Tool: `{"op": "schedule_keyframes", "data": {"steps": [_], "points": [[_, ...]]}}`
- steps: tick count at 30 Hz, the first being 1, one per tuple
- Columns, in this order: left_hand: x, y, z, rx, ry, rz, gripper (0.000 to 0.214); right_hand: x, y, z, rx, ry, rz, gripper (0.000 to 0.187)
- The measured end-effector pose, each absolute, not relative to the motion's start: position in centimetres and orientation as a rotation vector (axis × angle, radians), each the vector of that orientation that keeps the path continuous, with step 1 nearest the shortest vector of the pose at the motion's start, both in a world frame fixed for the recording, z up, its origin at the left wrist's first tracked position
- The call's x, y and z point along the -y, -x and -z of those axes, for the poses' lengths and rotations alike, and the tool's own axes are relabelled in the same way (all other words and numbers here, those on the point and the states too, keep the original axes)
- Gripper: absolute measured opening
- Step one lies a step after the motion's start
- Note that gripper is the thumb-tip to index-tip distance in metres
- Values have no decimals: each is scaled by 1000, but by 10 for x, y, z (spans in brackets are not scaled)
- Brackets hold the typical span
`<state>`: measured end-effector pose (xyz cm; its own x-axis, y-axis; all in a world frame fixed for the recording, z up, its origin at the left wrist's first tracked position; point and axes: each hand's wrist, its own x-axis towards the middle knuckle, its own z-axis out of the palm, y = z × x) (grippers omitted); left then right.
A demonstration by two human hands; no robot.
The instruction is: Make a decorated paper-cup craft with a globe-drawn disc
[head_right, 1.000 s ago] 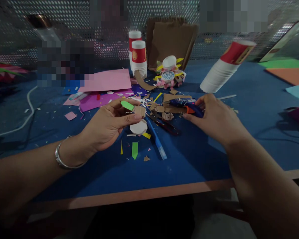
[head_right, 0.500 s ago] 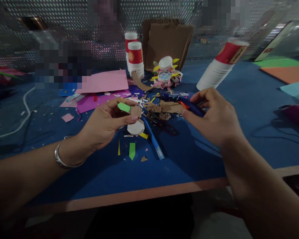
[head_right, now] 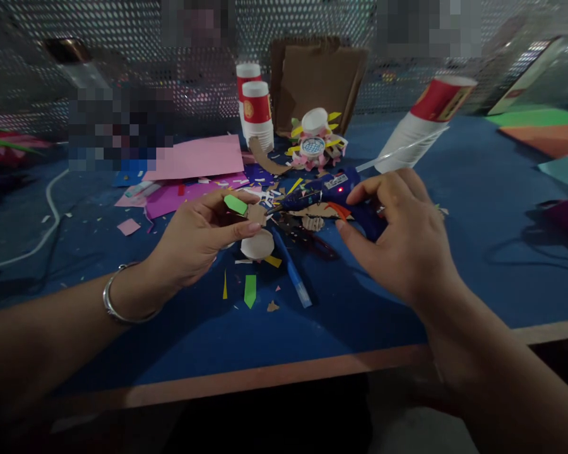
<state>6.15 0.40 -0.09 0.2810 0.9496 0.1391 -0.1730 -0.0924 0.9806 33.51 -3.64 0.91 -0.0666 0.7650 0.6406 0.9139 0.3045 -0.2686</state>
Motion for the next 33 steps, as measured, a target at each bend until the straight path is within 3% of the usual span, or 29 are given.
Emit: {"op": "schedule_keyframes", "data": {"steps": [33], "points": [[-4,-61,2,-849,-1475,-1120,38,32,-340,-6,1937,1259,519,12]]}}
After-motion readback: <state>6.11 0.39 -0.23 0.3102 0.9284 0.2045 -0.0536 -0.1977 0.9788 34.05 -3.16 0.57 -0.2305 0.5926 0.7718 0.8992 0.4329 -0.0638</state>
